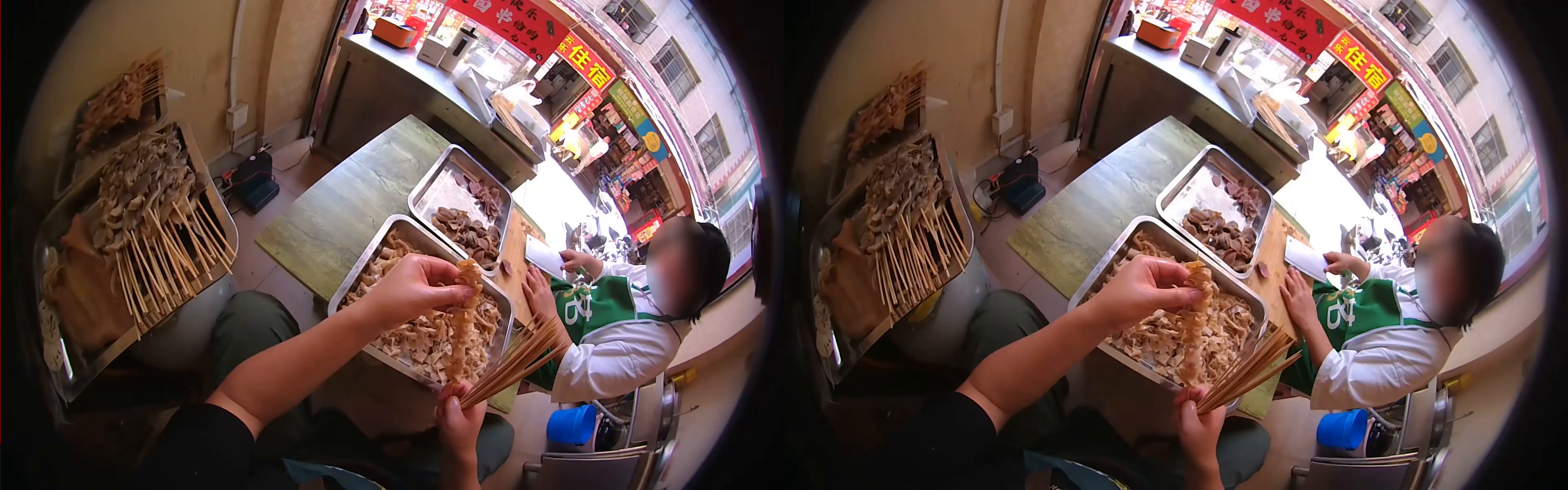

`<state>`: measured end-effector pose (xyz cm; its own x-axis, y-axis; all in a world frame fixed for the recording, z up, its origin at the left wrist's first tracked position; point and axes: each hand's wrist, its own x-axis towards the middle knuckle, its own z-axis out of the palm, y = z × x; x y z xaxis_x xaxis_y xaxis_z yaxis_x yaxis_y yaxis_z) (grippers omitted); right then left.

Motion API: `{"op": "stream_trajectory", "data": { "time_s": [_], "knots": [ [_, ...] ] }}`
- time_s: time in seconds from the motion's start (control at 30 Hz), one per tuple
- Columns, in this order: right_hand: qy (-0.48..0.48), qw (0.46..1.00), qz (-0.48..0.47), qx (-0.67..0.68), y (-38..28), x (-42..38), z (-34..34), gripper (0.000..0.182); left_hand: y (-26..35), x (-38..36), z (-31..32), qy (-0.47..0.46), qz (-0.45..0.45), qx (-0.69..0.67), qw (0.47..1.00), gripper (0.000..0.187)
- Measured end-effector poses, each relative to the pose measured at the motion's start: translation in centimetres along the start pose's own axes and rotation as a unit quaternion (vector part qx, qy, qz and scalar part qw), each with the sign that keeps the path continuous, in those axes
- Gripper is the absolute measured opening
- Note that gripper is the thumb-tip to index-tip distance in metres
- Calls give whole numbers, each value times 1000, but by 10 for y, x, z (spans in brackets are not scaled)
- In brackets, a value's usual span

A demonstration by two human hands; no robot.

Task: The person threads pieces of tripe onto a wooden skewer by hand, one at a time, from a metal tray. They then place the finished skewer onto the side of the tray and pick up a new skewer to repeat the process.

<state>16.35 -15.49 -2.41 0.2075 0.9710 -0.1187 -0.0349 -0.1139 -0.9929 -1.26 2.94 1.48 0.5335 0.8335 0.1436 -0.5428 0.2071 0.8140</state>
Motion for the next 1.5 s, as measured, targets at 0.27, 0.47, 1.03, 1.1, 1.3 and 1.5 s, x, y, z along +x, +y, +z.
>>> {"op": "stream_trajectory", "data": {
  "time_s": [0.27,0.47,1.03,1.1,1.3,1.5],
  "knots": [
    [-11,966,118,231,-7,-9,-3,9,-1,-3,0,-60,-55,-35,996,22],
    [91,956,-169,-221,11,-6,-14,9,-8,-2,6,-23,-41,-106,993,22],
    [-88,967,86,221,-9,-22,-11,8,-14,-5,14,2,28,-52,998,20],
    [-66,977,65,193,-8,-22,-6,8,-10,-4,15,-4,-31,-48,998,20],
    [-41,984,55,164,-11,-17,3,8,-7,-1,5,-14,37,-1,999,20],
    [2,990,39,137,-10,-7,5,9,-9,-3,2,-42,-7,-12,999,22]
  ]
}}
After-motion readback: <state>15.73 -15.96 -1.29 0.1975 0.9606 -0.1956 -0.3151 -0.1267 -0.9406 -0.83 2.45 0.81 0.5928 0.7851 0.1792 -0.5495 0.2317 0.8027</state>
